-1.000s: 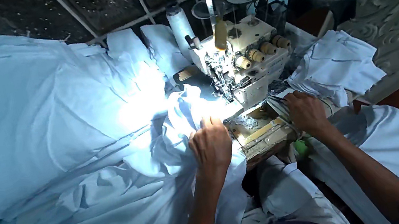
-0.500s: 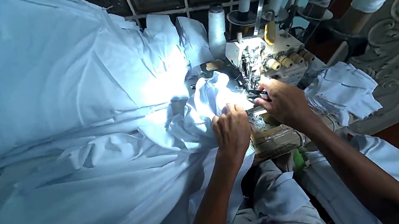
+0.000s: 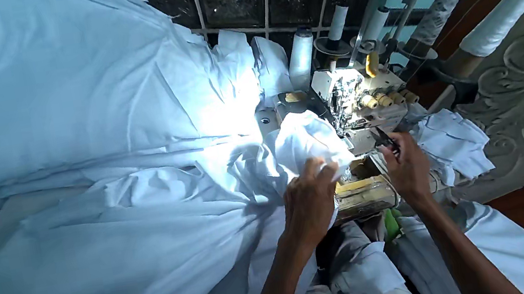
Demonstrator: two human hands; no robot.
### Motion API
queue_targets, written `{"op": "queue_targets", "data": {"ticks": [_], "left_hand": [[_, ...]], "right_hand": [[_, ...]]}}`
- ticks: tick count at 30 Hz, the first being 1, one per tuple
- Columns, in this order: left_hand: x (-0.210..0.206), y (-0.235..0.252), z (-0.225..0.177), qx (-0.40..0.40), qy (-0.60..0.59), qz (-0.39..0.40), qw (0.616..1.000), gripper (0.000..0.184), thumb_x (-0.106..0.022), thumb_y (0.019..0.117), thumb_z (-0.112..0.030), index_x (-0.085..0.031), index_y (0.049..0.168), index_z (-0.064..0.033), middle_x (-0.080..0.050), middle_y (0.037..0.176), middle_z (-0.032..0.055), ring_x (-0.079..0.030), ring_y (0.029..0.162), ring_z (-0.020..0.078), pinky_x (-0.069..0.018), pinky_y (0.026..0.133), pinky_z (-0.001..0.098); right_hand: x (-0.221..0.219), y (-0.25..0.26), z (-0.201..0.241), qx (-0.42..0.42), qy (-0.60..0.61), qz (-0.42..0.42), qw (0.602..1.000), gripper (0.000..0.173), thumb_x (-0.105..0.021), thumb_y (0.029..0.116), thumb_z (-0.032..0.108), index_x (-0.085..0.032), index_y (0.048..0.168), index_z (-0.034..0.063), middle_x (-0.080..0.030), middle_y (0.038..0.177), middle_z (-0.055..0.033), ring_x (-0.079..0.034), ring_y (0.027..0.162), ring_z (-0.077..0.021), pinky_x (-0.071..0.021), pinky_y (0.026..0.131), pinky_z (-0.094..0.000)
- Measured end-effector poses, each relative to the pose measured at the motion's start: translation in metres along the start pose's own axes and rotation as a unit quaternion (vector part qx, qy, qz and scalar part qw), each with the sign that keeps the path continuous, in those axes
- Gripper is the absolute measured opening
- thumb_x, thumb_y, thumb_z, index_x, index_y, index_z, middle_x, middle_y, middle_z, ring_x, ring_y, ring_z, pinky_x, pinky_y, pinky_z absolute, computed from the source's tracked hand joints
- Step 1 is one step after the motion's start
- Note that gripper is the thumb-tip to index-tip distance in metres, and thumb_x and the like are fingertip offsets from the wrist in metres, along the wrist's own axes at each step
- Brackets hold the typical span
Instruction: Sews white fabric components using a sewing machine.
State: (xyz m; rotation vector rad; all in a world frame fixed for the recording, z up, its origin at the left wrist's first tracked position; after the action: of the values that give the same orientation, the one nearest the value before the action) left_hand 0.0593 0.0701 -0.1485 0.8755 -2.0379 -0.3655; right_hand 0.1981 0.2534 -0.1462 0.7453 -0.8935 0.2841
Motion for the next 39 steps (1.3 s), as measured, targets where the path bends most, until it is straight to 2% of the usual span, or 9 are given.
{"op": "queue_targets", "data": {"ticks": [3, 7, 10, 13, 18, 21, 27, 32, 39], "left_hand": [[0.017, -0.024, -0.018, -0.05, -0.028, -0.039, 0.998, 0.023, -0.06, 0.099, -0.018, -0.078, 0.11, -0.0093, -0.075, 0.091, 0.0073, -0.071, 0.084, 0.0242, -0.0543, 0.085, 0.0418], [0.025, -0.041, -0.032, -0.069, -0.152, 0.051, 0.985, 0.034, -0.052, 0.094, 0.001, -0.075, 0.118, -0.0059, -0.077, 0.107, 0.0062, -0.072, 0.101, 0.0215, -0.0491, 0.101, 0.0445], [0.022, -0.053, -0.04, -0.091, -0.209, 0.101, 0.968, 0.037, -0.051, 0.0846, 0.005, -0.075, 0.111, -0.0062, -0.076, 0.101, 0.0061, -0.07, 0.102, 0.0188, -0.0458, 0.105, 0.0424], [0.019, -0.064, -0.045, -0.103, -0.21, 0.107, 0.966, 0.019, -0.064, 0.0907, -0.015, -0.076, 0.104, -0.0089, -0.075, 0.097, 0.0038, -0.07, 0.101, 0.0143, -0.0433, 0.108, 0.0396], [0.03, -0.069, -0.044, -0.084, -0.218, 0.025, 0.972, 0.031, -0.065, 0.0988, -0.035, -0.067, 0.082, -0.0099, -0.068, 0.079, -0.0002, -0.066, 0.085, 0.0046, -0.0445, 0.105, 0.0259], [0.042, -0.068, -0.036, -0.031, -0.226, -0.039, 0.973, 0.025, -0.07, 0.0951, -0.027, -0.063, 0.083, -0.0065, -0.063, 0.079, 0.0017, -0.061, 0.08, 0.0014, -0.0499, 0.075, 0.0142], [0.05, -0.061, -0.025, 0.061, -0.128, -0.111, 0.984, 0.033, -0.071, 0.0884, -0.014, -0.068, 0.115, 0.0042, -0.07, 0.087, 0.0071, -0.063, 0.076, -0.0002, -0.0515, 0.074, 0.0136], [0.05, -0.061, -0.016, 0.022, -0.116, -0.125, 0.985, 0.014, -0.07, 0.0902, -0.014, -0.076, 0.089, -0.0022, -0.072, 0.082, 0.0033, -0.063, 0.079, -0.0009, -0.0493, 0.076, 0.0134], [0.036, -0.07, -0.04, -0.067, -0.125, -0.107, 0.984, 0.013, -0.061, 0.0906, -0.009, -0.074, 0.089, -0.006, -0.062, 0.071, 0.0037, -0.056, 0.071, 0.0091, -0.043, 0.078, 0.0206]], "right_hand": [[-0.014, -0.016, -0.059, -0.053, -0.083, 0.053, 0.994, 0.036, -0.046, 0.103, 0.002, -0.062, 0.136, -0.002, -0.06, 0.128, -0.0349, -0.063, 0.108, -0.0549, -0.0503, 0.088, -0.0668], [-0.022, -0.03, -0.095, -0.001, -0.072, 0.059, 0.996, 0.032, -0.053, 0.1017, 0.006, -0.072, 0.127, 0.0059, -0.06, 0.136, -0.03, -0.054, 0.122, -0.0589, -0.0379, 0.098, -0.0747], [-0.003, -0.03, -0.063, 0.057, 0.047, 0.054, 0.996, 0.029, -0.056, 0.1008, 0.011, -0.075, 0.12, 0.0024, -0.06, 0.136, -0.0299, -0.057, 0.123, -0.0521, -0.0428, 0.102, -0.0669], [0.025, -0.039, 0.002, 0.174, 0.213, 0.104, 0.956, 0.028, -0.055, 0.0993, 0.015, -0.076, 0.112, 0.0015, -0.068, 0.127, -0.0187, -0.063, 0.122, -0.0268, -0.0512, 0.103, -0.0406], [0.029, -0.053, 0.064, 0.356, 0.263, 0.298, 0.846, 0.033, -0.045, 0.1013, 0.029, -0.073, 0.099, 0.0108, -0.067, 0.133, -0.0105, -0.046, 0.142, -0.0348, -0.0248, 0.121, -0.0566], [0.028, -0.046, 0.066, 0.353, 0.3, 0.276, 0.842, 0.025, -0.056, 0.0993, 0.026, -0.07, 0.093, 0.0055, -0.072, 0.11, -0.0093, -0.057, 0.132, -0.0266, -0.0281, 0.122, -0.0511], [0.033, -0.043, 0.09, 0.394, 0.265, 0.119, 0.872, 0.022, -0.065, 0.0988, 0.022, -0.071, 0.087, 0.0043, -0.067, 0.073, -0.0019, -0.064, 0.076, -0.0084, -0.0403, 0.11, -0.0361], [0.026, -0.049, 0.089, 0.404, 0.203, 0.111, 0.885, 0.019, -0.068, 0.0943, 0.023, -0.076, 0.088, 0.0081, -0.068, 0.073, -0.0007, -0.063, 0.076, -0.0128, -0.0423, 0.105, -0.0363], [0.021, -0.044, 0.078, 0.347, 0.139, -0.037, 0.927, 0.013, -0.066, 0.089, 0.014, -0.076, 0.085, 0.0066, -0.065, 0.068, -0.0063, -0.063, 0.071, -0.0216, -0.041, 0.103, -0.048]]}}
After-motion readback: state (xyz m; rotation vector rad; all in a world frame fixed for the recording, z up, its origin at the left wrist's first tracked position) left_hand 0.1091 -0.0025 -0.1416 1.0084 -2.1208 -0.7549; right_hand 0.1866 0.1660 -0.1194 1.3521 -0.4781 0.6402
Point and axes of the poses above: each hand's wrist, its own y-axis towards the middle knuckle, its own x-axis out of the back of the hand, z = x × y, the point moved 3 cm from there along y, towards the middle knuckle
